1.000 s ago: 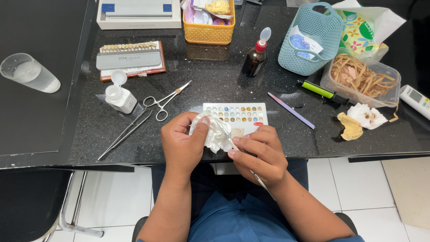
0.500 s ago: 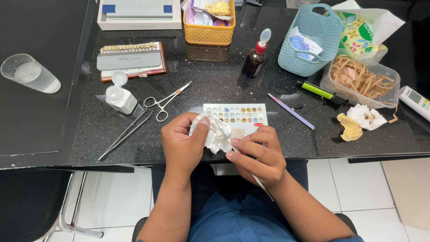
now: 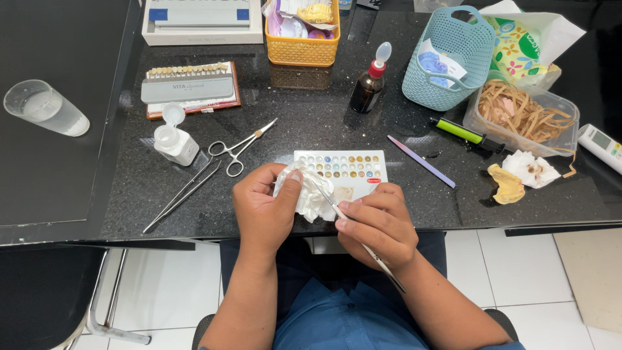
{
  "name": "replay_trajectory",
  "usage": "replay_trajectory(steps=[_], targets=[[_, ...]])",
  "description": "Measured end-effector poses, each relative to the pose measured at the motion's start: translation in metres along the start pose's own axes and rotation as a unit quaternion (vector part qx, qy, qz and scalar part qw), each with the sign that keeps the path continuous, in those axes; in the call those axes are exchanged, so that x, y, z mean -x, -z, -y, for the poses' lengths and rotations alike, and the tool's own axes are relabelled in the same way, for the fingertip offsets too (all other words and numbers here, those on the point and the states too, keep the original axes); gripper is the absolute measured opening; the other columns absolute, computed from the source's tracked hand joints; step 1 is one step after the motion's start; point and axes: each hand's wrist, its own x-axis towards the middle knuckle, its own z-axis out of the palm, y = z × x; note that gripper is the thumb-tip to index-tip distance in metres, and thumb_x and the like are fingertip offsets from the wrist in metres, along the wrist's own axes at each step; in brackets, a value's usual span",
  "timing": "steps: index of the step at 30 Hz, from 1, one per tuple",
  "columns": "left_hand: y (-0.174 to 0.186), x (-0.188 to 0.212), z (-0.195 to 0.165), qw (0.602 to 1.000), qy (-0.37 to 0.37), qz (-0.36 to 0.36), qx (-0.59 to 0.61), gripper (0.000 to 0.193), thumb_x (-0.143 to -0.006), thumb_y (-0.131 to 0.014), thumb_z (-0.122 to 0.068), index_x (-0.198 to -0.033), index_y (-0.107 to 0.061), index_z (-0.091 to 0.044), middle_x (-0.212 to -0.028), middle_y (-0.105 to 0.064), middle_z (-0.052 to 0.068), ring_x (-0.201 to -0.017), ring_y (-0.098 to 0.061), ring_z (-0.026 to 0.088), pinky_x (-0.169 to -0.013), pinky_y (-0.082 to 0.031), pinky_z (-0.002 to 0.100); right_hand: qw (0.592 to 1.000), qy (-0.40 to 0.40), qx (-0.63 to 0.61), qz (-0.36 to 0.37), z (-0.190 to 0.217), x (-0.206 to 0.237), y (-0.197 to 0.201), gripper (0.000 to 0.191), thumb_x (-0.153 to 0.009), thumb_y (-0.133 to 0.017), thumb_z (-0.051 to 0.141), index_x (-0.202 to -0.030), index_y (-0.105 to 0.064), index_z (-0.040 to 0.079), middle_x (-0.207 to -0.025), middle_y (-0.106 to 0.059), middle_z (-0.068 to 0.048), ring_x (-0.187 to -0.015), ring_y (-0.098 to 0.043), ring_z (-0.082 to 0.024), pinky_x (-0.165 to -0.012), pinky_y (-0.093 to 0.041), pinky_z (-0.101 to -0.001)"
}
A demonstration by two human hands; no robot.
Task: The person cleans a paintbrush on a tissue, then uses tweezers to hold a small artificial tooth while applying paint from a palette with the brush. The person repeatedly dips the brush into the palette and applies paint to the tooth, occasionally adjusting the grip with the tweezers.
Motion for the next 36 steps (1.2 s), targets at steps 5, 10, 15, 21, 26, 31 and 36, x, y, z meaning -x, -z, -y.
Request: replay_trajectory(steps=[5,10,15,21,26,31,36], targets=[[-0.001,0.001,-0.0013,1.0,-0.001,0.004,-0.001,0.012,-0.094,-0.071,-0.009,-0.089,-0.073,0.001,-0.077,-0.073,0.003,-0.069,-0.063,0.003,-0.061,-0.05,0.02,1.0,-0.01,0.006,-0.008,0.0007,0.0002,0.0004,0.031,-0.075,-0.084,-0.001,-0.101,-0.07,0.007,-0.106,-0.072,-0.009,-0.089,-0.066,-0.023,-0.08,-0.051,-0.0403],[-0.0021,0.0028,-0.0017,1.0,0.006,-0.001,-0.015,0.012,-0.094,-0.071,-0.009,-0.088,-0.074,0.001,-0.075,-0.073,0.003,-0.068,-0.063,0.003,-0.06,-0.05,0.02,1.0,-0.014,0.017,-0.004,0.002,0.0008,0.0009,0.031,-0.076,-0.085,-0.001,-0.102,-0.07,0.007,-0.108,-0.073,-0.009,-0.089,-0.066,-0.023,-0.081,-0.051,-0.0402],[-0.0026,0.0033,-0.0004,1.0,0.0,0.002,0.006,0.012,-0.095,-0.071,-0.009,-0.088,-0.073,0.001,-0.077,-0.073,0.003,-0.069,-0.063,0.003,-0.062,-0.05,0.02,1.0,-0.013,0.011,0.006,0.0018,0.0006,0.0023,0.033,-0.074,-0.085,-0.002,-0.103,-0.071,0.008,-0.108,-0.072,-0.008,-0.089,-0.065,-0.023,-0.081,-0.051,-0.0409],[-0.0026,0.0029,0.0018,1.0,-0.002,-0.002,0.017,0.012,-0.095,-0.07,-0.008,-0.088,-0.073,0.002,-0.078,-0.072,0.003,-0.07,-0.063,0.004,-0.064,-0.051,0.02,1.0,-0.007,0.002,0.005,0.0012,-0.0009,0.0034,0.033,-0.074,-0.085,0.0,-0.102,-0.071,0.008,-0.107,-0.072,-0.008,-0.088,-0.063,-0.022,-0.08,-0.051,-0.0402],[-0.0014,0.0023,0.0025,1.0,0.01,-0.008,0.015,0.013,-0.095,-0.07,-0.009,-0.088,-0.072,0.002,-0.077,-0.072,0.003,-0.07,-0.063,0.004,-0.063,-0.05,0.02,1.0,-0.004,-0.003,0.0,0.0009,-0.0003,0.0036,0.03,-0.075,-0.082,-0.001,-0.101,-0.07,0.008,-0.105,-0.072,-0.008,-0.086,-0.063,-0.022,-0.078,-0.051,-0.0396],[-0.0022,0.0028,0.0011,1.0,0.004,-0.005,0.004,0.012,-0.094,-0.071,-0.008,-0.088,-0.073,0.002,-0.078,-0.073,0.003,-0.071,-0.064,0.004,-0.064,-0.051,0.02,1.0,-0.021,-0.005,-0.016,0.0013,0.0032,0.0036,0.025,-0.081,-0.081,0.001,-0.101,-0.069,0.006,-0.104,-0.073,-0.009,-0.086,-0.065,-0.021,-0.078,-0.051,-0.0384],[-0.0035,0.0028,-0.0012,1.0,0.004,0.007,-0.001,0.011,-0.094,-0.071,-0.008,-0.088,-0.073,0.002,-0.078,-0.074,0.004,-0.07,-0.064,0.004,-0.063,-0.051,0.02,0.999,-0.029,-0.007,-0.013,0.0009,0.005,0.0036,0.024,-0.083,-0.082,0.001,-0.103,-0.069,0.007,-0.104,-0.074,-0.009,-0.087,-0.069,-0.021,-0.078,-0.05,-0.0373]])
